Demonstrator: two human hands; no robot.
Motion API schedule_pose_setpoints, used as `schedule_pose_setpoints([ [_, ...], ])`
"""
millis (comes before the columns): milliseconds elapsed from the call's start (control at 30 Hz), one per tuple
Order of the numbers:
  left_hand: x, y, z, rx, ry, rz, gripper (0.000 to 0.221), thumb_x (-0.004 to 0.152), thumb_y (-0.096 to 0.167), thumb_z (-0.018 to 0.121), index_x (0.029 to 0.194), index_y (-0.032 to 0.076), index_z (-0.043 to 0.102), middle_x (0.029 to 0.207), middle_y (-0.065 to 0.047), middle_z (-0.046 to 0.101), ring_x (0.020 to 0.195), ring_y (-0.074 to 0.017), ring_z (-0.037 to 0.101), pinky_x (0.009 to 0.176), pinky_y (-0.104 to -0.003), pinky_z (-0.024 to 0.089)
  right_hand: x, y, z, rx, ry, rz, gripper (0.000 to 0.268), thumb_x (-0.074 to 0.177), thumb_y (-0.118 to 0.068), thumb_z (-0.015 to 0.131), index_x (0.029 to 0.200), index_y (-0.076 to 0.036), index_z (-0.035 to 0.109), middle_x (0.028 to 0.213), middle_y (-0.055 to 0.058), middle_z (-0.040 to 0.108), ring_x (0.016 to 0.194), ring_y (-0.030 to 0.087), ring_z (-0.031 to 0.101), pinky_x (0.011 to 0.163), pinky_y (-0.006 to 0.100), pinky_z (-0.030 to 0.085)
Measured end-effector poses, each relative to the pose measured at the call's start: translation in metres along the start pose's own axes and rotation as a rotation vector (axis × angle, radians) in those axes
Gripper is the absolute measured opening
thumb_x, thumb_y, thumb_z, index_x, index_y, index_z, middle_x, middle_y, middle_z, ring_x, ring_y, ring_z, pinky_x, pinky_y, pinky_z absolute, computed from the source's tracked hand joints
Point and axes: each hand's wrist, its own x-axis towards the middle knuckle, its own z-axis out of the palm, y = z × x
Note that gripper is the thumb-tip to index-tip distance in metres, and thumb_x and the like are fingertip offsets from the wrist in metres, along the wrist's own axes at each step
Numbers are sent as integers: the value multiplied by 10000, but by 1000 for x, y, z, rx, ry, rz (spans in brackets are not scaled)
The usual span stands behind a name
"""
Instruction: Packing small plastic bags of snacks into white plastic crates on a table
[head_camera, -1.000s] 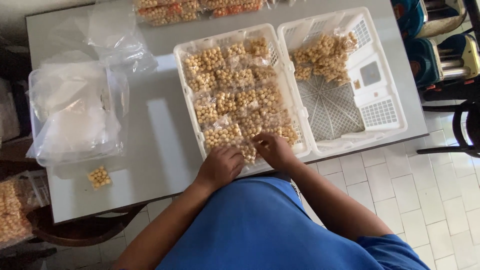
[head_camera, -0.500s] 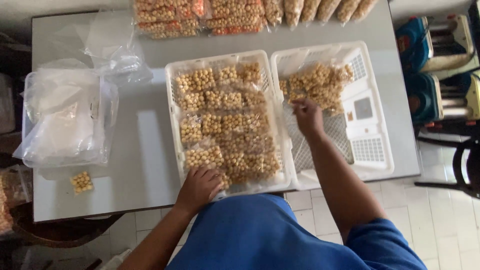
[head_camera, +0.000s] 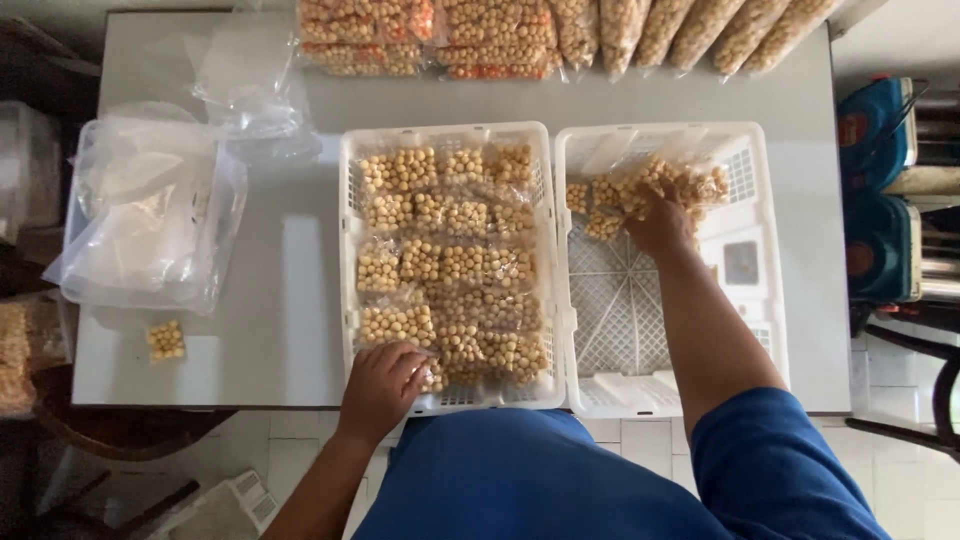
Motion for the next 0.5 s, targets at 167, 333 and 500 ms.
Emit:
schedule_pose_setpoints([
  [167,8,4,-14,-72,15,58,204,1149,334,709,1263,230,842,1288,10,777,1206,-241,770,991,-465,543,-18,2,2,260,93,110,729,990,-431,830,1671,-193,724,1714,151,649,1373,436,748,1122,648,611],
  [333,23,5,-33,-184,9,103,267,1165,288,683,1302,151,868,1312,-39,816,1216,-280,750,1025,-507,528,-82,-13,4,1030,232,401,438,1014,-387,917,1397,-178,885,1347,65,892,1262,187,822,1104,362,644],
  [500,44,12,-35,-443,26,99,209,1176,318,716,1298,261,876,1149,21,821,1016,-262,841,855,-448,598,-177,-96,-12,1690,324,397,186,1166,-236,850,1067,-175,705,1034,36,717,852,161,689,684,237,552],
])
